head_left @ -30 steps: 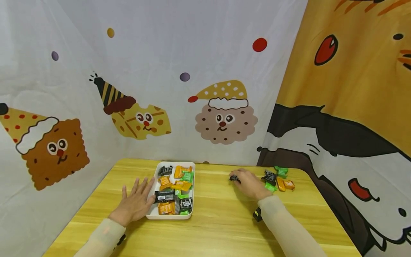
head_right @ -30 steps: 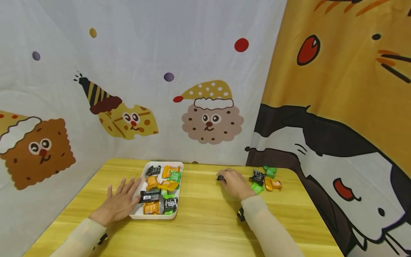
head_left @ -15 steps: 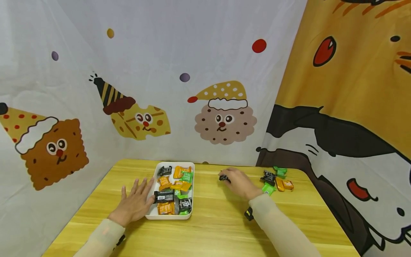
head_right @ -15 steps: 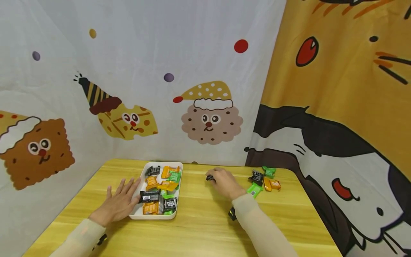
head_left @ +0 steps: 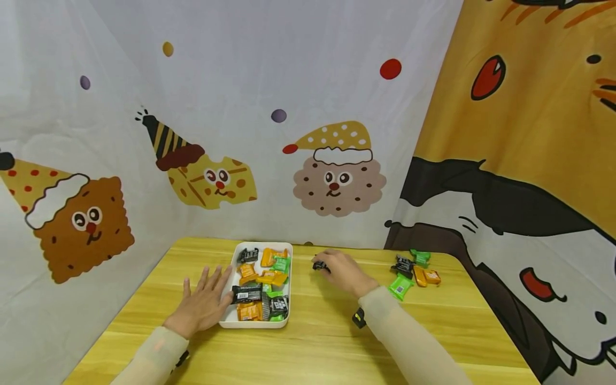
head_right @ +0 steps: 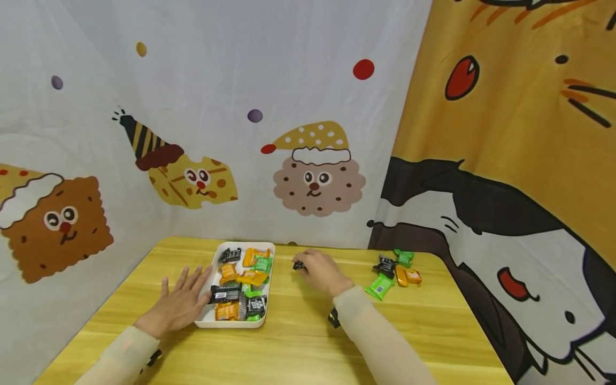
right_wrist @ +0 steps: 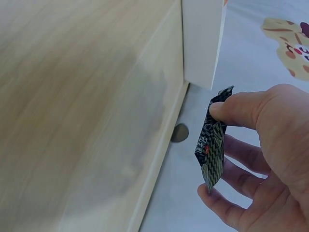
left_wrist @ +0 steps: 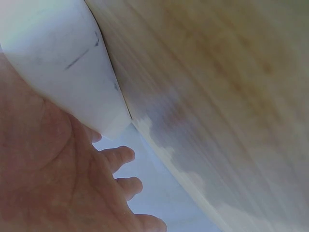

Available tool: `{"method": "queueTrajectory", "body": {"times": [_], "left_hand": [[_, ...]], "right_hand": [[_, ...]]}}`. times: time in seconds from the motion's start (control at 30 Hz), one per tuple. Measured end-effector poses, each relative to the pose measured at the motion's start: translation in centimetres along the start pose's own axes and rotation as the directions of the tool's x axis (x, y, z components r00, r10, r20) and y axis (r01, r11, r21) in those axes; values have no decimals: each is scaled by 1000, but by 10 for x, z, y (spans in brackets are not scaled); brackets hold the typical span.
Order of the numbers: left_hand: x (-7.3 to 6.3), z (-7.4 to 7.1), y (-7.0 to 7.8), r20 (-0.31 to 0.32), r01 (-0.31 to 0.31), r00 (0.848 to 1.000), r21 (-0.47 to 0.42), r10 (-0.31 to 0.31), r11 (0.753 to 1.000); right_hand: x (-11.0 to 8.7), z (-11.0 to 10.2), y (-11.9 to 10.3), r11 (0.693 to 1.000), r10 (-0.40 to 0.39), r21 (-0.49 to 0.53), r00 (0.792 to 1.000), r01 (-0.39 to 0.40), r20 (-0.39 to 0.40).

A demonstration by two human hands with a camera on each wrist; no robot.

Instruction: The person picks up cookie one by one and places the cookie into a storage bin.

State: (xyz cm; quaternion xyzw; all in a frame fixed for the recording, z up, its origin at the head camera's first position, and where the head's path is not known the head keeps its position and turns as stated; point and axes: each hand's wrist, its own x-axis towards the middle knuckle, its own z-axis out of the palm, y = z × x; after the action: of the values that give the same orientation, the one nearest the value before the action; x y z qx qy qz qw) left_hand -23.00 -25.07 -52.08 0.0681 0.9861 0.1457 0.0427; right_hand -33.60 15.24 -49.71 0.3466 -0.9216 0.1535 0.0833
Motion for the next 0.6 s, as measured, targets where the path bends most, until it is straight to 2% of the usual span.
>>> {"method": "queueTrajectory", "body": {"times": [0.3, 0.6], "left_hand": [[0, 0, 1, 0, -1, 1000, 10, 1, 1000], [-1, -1, 2, -5, -1, 1000, 17, 2, 1000]], "right_hand": [[17, 4, -20, 1000, -22, 20, 1000, 21, 19], [35, 7, -37, 998, -56, -30, 997, 58, 60]]}}
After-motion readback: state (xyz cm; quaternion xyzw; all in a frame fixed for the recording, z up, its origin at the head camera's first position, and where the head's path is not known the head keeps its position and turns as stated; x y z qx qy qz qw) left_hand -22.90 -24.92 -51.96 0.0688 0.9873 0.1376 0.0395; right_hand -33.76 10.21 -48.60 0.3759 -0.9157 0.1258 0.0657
